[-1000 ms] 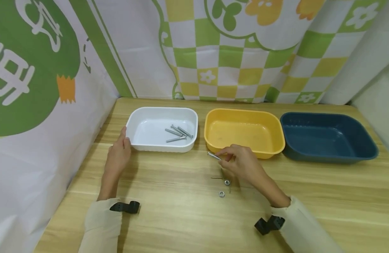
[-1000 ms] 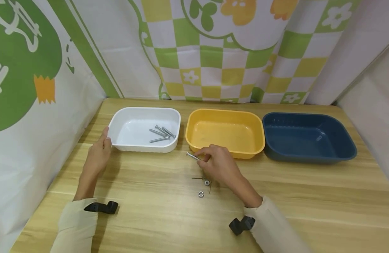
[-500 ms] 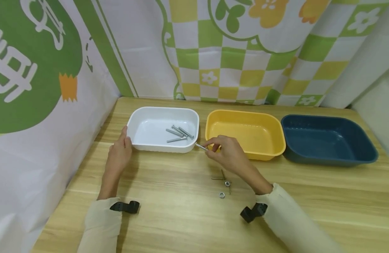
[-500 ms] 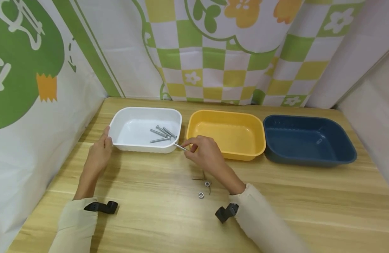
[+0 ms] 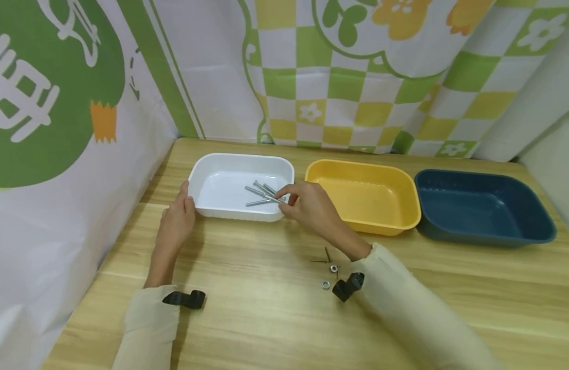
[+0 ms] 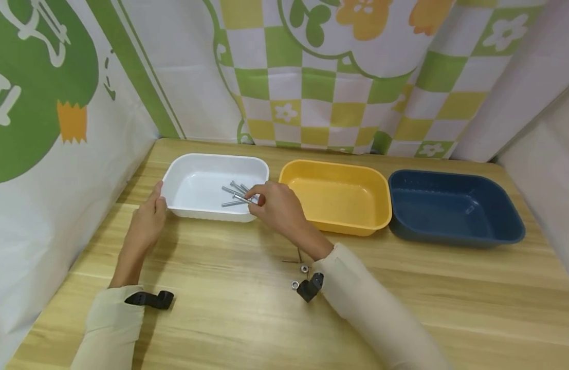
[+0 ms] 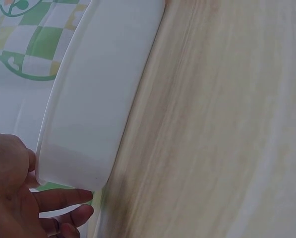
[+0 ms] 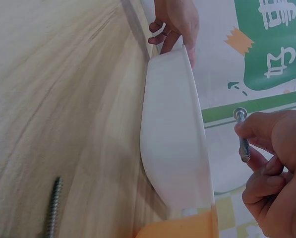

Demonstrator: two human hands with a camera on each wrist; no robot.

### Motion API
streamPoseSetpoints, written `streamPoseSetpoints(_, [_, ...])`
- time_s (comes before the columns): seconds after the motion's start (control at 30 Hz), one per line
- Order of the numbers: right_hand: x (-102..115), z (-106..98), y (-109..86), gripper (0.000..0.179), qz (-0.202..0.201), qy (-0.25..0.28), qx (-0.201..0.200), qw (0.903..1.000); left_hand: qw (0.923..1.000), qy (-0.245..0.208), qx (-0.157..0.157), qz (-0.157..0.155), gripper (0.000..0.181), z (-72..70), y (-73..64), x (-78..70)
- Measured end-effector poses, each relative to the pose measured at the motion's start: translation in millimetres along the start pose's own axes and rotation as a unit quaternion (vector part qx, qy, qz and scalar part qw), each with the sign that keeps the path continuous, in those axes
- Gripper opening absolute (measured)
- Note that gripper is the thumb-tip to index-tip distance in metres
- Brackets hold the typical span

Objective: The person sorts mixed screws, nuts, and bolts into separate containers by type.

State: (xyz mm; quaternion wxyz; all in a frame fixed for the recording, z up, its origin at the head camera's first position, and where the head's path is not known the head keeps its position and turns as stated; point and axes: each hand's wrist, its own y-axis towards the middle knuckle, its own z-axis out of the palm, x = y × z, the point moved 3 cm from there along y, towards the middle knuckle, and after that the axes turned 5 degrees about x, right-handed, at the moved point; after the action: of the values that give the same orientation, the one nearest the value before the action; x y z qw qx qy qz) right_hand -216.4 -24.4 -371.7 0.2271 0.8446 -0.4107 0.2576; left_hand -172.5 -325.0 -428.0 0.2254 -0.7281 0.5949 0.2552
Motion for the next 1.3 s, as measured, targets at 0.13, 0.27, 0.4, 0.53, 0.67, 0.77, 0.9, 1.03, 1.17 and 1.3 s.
streamPoseSetpoints(0.13, [4.7,3.8,8.9,0.017,-0.008,-0.022,0.004,0.9997,1.0000,-0.001,-0.005,-0.001,0.056,-0.1,0.1,0.7])
streamPoseSetpoints(0.27, [7.5,10.5,15.4,0.018,-0.010,-0.034,0.003,0.9994,1.0000,-0.003,-0.007,-0.005,0.056,-0.3,-0.4,2.3])
streamPoseSetpoints(0.4, [7.9,16.2,18.2,0.019,-0.004,-0.042,0.005,0.9991,1.0000,0.001,0.000,-0.005,0.056,1.7,0.4,2.4])
streamPoseSetpoints(0.53, [6.8,20.3,19.2,0.019,0.007,-0.057,0.005,0.9984,1.0000,0.004,0.003,0.001,0.056,3.8,1.5,1.4])
streamPoseSetpoints(0.67, [6.3,25.1,21.1,0.017,0.001,-0.067,0.000,0.9977,1.0000,0.007,0.002,0.002,0.056,4.5,1.0,1.2])
streamPoseSetpoints(0.77, [6.5,28.6,21.9,0.012,-0.008,-0.071,-0.004,0.9974,1.0000,0.005,0.002,-0.002,0.056,4.8,0.7,1.2])
streamPoseSetpoints(0.9, [6.1,30.6,21.6,0.009,-0.007,-0.066,-0.009,0.9978,1.0000,0.002,0.006,-0.004,0.055,5.0,0.6,0.2])
streamPoseSetpoints(1.03, [5.1,28.9,20.0,0.012,0.006,-0.060,-0.012,0.9981,0.9999,0.002,0.008,-0.006,0.055,3.9,0.8,-0.3])
streamPoseSetpoints(1.17, [2.9,25.1,17.9,0.016,0.018,-0.053,-0.023,0.9982,1.0000,0.002,0.004,-0.008,0.055,2.0,0.7,-0.2])
streamPoseSetpoints(1.3, [-0.5,19.6,15.0,0.019,0.030,-0.041,-0.029,0.9983,1.0000,0.003,0.001,-0.007,0.055,0.4,0.9,0.4])
